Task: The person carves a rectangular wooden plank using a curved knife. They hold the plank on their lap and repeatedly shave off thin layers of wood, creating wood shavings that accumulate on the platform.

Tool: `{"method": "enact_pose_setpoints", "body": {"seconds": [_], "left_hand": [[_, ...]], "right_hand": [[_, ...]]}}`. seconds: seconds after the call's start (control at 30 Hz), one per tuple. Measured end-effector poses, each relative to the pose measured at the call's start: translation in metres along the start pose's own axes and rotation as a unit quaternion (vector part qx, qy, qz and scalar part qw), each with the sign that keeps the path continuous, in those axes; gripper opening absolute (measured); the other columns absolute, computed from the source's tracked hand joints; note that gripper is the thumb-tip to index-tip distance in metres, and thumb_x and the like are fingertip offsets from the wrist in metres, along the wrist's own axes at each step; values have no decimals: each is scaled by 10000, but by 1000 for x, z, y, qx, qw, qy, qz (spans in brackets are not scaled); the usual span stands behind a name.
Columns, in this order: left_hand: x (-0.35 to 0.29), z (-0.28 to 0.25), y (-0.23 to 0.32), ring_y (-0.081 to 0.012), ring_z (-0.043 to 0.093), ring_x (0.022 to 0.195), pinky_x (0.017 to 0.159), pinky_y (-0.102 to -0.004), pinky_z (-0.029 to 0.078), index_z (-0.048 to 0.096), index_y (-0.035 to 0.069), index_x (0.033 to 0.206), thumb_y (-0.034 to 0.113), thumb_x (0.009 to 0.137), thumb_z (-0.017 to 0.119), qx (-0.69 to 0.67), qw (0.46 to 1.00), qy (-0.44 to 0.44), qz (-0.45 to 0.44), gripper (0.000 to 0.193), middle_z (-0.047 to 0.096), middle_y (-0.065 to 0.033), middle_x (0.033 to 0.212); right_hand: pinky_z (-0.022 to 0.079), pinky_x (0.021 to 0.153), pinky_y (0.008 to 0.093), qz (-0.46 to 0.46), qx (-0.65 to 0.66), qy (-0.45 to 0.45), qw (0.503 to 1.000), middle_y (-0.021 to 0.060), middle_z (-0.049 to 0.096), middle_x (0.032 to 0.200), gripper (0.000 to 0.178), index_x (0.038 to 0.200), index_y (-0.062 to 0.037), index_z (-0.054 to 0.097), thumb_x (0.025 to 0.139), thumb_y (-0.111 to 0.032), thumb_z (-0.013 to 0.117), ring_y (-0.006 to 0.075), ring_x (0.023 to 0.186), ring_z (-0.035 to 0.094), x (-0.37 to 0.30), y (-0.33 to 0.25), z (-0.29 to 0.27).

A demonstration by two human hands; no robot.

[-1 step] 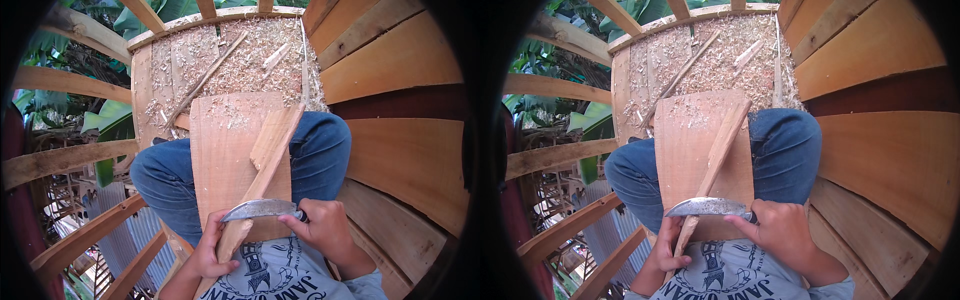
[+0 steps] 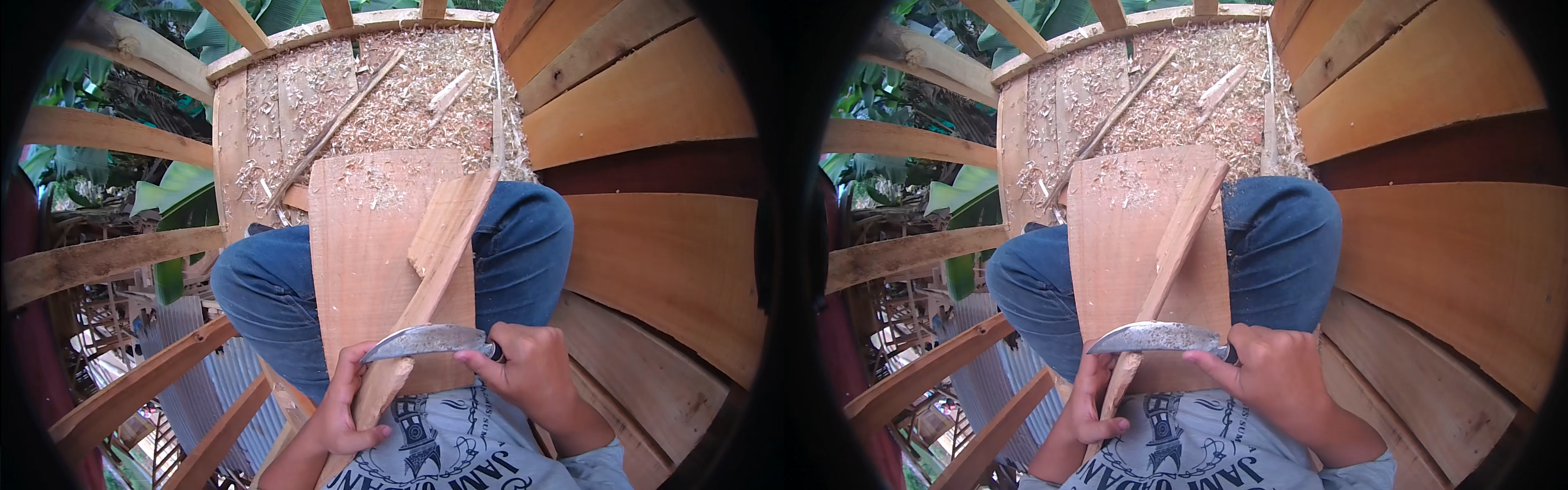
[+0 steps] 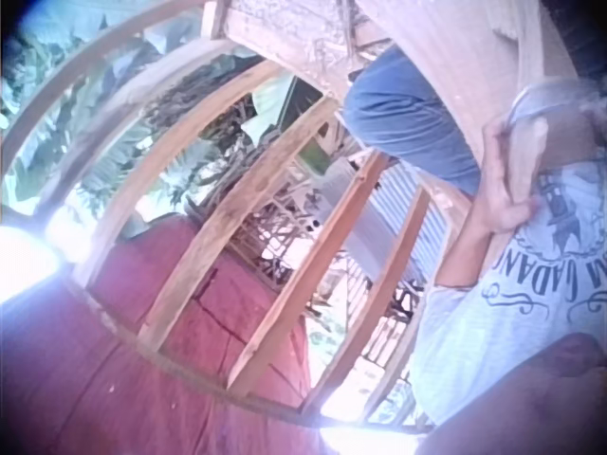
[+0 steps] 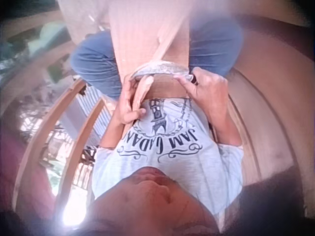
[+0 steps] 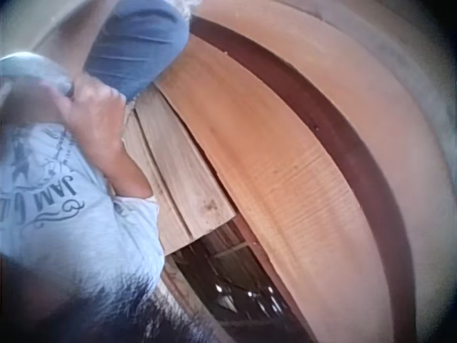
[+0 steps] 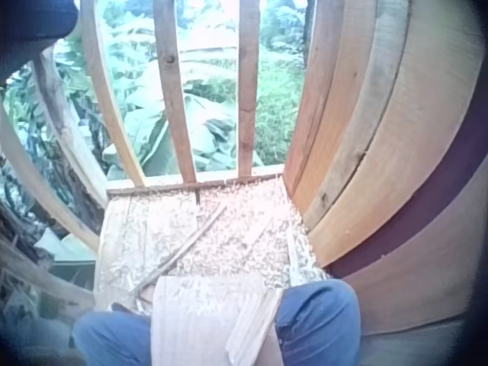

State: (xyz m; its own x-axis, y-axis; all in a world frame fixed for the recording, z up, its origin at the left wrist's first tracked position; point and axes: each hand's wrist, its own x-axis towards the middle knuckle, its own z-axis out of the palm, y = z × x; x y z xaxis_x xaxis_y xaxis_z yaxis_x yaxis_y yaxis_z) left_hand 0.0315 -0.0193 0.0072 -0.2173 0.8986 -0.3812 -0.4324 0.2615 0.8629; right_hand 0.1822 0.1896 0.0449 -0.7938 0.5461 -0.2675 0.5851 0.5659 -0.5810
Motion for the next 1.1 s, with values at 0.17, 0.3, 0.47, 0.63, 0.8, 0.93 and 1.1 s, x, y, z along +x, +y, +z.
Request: {"method": "enact_pose_setpoints", "body": {"seconds": [0.17, 0.3, 0.47, 0.63, 0.8, 0.93, 1.1], "left_hand": [[0, 0, 3, -241, 383, 1272, 1075, -336, 264, 250, -8, 1420, 157, 626, 745, 32, 999, -1, -7, 951, 397, -153, 1323], [-1, 0, 1, -230, 398, 1246, 1053, -327, 291, 265, -2, 1418, 156, 623, 752, 43, 999, 2, -12, 946, 408, -139, 1293], [-3, 1, 2, -220, 439, 1200, 1022, -323, 329, 293, 12, 1403, 146, 607, 755, 57, 998, 8, -15, 930, 437, -136, 1250], [2, 3, 4, -225, 480, 1161, 997, -324, 360, 330, 26, 1381, 144, 596, 756, 74, 997, 11, -16, 901, 469, -136, 1224], [1, 5, 10, -238, 441, 1184, 1029, -342, 314, 301, 5, 1372, 183, 564, 751, 106, 994, 5, -40, 941, 420, -130, 1252], [6, 6, 12, -266, 528, 1085, 924, -341, 421, 398, 44, 1348, 144, 579, 760, 168, 986, 22, 1, 856, 494, -156, 1165], [6, 8, 11, -278, 530, 1066, 909, -345, 426, 412, 48, 1343, 154, 583, 770, 159, 987, 28, -7, 847, 494, -156, 1147]], "right_hand": [[408, 411, 385, 18, -83, 68, 994, 100, 515, 508, 536, 553, -53, 485, 781, -461, 749, 289, 440, 545, 7, 13, -8], [387, 412, 390, 6, -105, 123, 987, 121, 497, 501, 531, 562, -40, 488, 789, -440, 753, 302, 431, 528, 10, 22, -7], [361, 424, 400, 177, -6, 173, 969, 173, 495, 494, 526, 582, -4, 512, 822, -411, 741, 333, 420, 491, 21, 51, -30], [401, 419, 411, 36, 3, 8, 999, 150, 516, 492, 506, 560, -45, 506, 812, -413, 746, 331, 439, 530, -7, 6, -6], [390, 405, 395, 39, -70, 35, 996, 120, 487, 484, 537, 554, -57, 485, 767, -464, 763, 325, 427, 500, -1, 11, -7], [372, 406, 392, 38, -125, 79, 988, 127, 462, 484, 549, 555, -54, 476, 761, -474, 763, 323, 420, 475, 2, 19, -12], [359, 419, 383, 86, -117, 148, 978, 162, 451, 496, 535, 580, -22, 479, 794, -425, 757, 336, 426, 465, 9, 35, -14]]}}
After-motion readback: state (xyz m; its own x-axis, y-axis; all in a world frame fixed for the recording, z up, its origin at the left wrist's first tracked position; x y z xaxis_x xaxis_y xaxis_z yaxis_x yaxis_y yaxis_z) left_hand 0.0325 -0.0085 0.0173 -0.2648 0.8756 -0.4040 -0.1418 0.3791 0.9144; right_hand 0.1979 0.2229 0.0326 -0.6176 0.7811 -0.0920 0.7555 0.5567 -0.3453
